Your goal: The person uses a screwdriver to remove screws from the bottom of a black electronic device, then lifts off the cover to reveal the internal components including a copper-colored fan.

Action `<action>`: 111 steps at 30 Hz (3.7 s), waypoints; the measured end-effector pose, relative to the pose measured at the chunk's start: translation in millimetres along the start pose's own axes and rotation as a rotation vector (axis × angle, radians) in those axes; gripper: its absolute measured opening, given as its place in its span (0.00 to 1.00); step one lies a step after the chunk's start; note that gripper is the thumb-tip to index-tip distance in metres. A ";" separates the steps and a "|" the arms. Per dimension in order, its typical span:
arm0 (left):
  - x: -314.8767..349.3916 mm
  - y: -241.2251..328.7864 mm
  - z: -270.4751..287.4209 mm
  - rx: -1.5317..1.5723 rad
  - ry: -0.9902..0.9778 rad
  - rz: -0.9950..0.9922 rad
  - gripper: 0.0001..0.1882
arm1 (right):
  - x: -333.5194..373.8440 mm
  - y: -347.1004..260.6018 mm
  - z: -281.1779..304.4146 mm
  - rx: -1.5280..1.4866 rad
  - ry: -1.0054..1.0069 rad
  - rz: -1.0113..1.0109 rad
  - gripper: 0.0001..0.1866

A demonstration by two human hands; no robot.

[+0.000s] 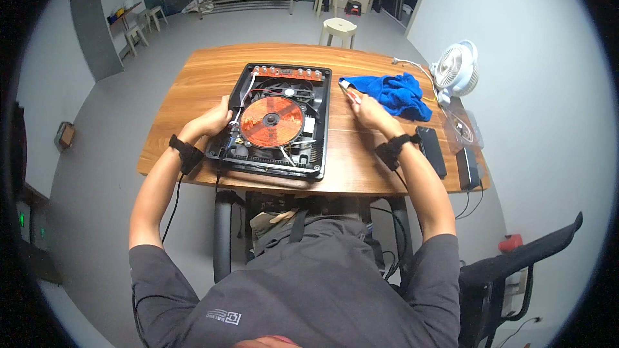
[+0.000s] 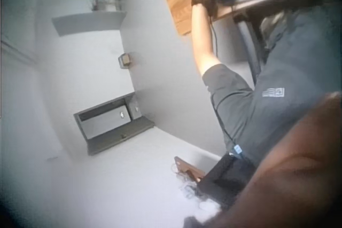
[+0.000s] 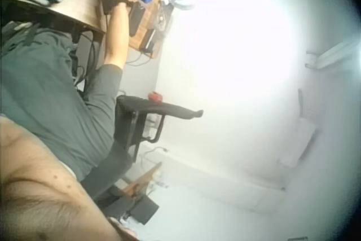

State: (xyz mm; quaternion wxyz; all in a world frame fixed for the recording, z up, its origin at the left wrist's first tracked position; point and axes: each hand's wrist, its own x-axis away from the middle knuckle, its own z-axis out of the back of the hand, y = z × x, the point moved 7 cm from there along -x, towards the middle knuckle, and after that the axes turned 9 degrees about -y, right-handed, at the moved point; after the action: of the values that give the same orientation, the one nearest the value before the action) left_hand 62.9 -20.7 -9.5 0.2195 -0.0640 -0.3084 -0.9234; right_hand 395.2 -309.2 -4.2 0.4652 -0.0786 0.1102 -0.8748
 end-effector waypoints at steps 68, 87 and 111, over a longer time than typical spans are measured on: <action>-4.6 -5.6 -1.3 -0.010 0.000 -0.014 0.22 | 34.1 -198.0 130.7 -0.197 0.391 0.514 0.22; -0.5 0.3 0.9 -0.021 0.047 -0.065 0.23 | 30.5 -193.9 128.4 -0.207 0.368 0.472 0.24; -4.0 -6.8 7.8 -0.036 0.078 -0.211 0.24 | 26.7 -186.1 125.4 -0.255 0.349 0.503 0.24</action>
State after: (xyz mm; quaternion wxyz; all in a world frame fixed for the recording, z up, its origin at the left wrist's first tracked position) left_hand 63.4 -9.8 -8.0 0.1317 0.0011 -0.2881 -0.9485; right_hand 262.2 -245.4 167.0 0.6271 0.0444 0.3126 -0.7121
